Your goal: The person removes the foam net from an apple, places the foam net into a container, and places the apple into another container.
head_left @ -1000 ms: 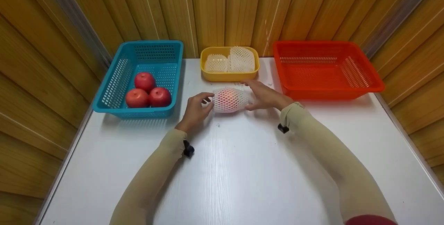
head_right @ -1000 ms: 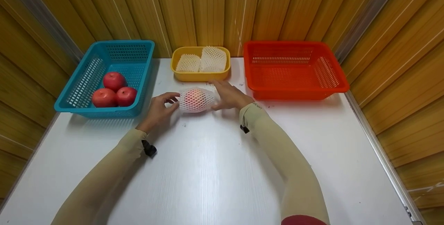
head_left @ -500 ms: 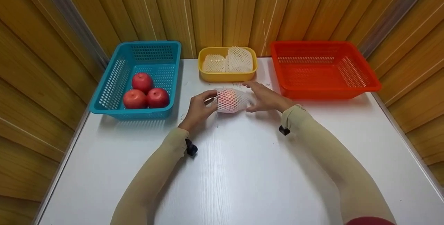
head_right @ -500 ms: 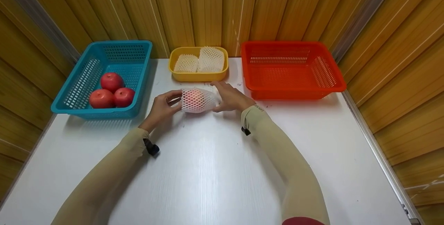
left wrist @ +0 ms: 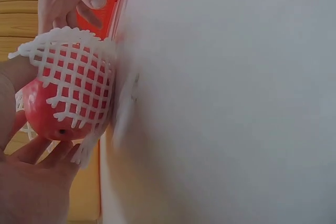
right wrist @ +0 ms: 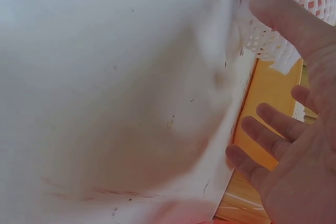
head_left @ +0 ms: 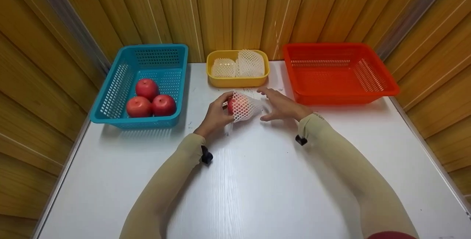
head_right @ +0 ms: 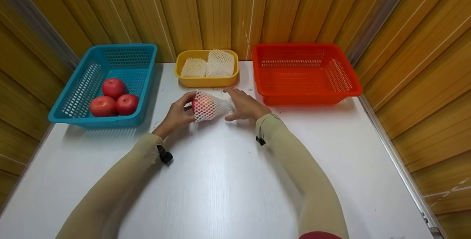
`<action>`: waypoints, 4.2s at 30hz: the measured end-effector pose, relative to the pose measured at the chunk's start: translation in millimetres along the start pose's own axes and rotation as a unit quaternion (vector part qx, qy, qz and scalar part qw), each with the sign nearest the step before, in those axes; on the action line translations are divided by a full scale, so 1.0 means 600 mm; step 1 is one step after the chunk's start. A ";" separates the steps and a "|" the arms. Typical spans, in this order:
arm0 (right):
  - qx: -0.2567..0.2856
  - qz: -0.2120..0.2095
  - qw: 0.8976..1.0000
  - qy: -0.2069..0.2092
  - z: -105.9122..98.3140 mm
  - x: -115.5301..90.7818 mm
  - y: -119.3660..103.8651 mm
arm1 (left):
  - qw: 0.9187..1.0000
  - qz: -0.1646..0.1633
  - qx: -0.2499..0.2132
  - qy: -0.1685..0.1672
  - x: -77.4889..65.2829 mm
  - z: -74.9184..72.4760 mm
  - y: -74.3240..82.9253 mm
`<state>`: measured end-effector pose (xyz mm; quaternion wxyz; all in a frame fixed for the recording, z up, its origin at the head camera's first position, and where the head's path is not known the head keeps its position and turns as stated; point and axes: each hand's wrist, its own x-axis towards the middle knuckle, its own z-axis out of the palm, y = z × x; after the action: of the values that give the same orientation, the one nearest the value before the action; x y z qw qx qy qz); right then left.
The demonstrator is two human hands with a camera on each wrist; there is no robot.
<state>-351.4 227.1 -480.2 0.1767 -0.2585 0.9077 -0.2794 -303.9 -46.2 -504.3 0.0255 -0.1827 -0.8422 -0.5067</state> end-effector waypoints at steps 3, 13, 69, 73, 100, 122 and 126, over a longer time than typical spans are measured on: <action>0.004 0.010 1.000 -0.004 0.003 -0.001 0.003 | 1.000 -0.012 0.013 -0.006 0.004 0.006 -0.001; 0.003 0.022 1.000 0.005 0.004 -0.008 0.011 | 0.997 -0.038 0.065 -0.010 0.015 0.020 0.000; -0.032 -0.064 0.997 0.024 0.011 0.031 -0.031 | 0.997 -0.048 0.067 -0.007 0.019 0.014 -0.004; -0.054 -0.072 0.996 0.024 0.013 0.036 -0.033 | 0.997 -0.038 0.068 0.000 0.018 0.013 -0.005; -0.070 -0.096 0.992 0.050 -0.015 0.047 -0.051 | 0.998 -0.052 0.039 0.020 -0.010 -0.022 -0.020; -0.094 -0.133 0.981 0.104 -0.038 0.060 -0.071 | 0.992 -0.126 0.009 0.012 -0.041 -0.057 -0.021; -0.096 -0.138 0.981 0.100 -0.040 0.064 -0.072 | 0.992 -0.123 0.024 0.005 -0.040 -0.063 -0.015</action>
<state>-377.4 184.7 -442.2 0.0188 -0.3675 0.8992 -0.2369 -290.1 -89.4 -499.3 -0.0279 -0.0747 -0.8698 -0.4869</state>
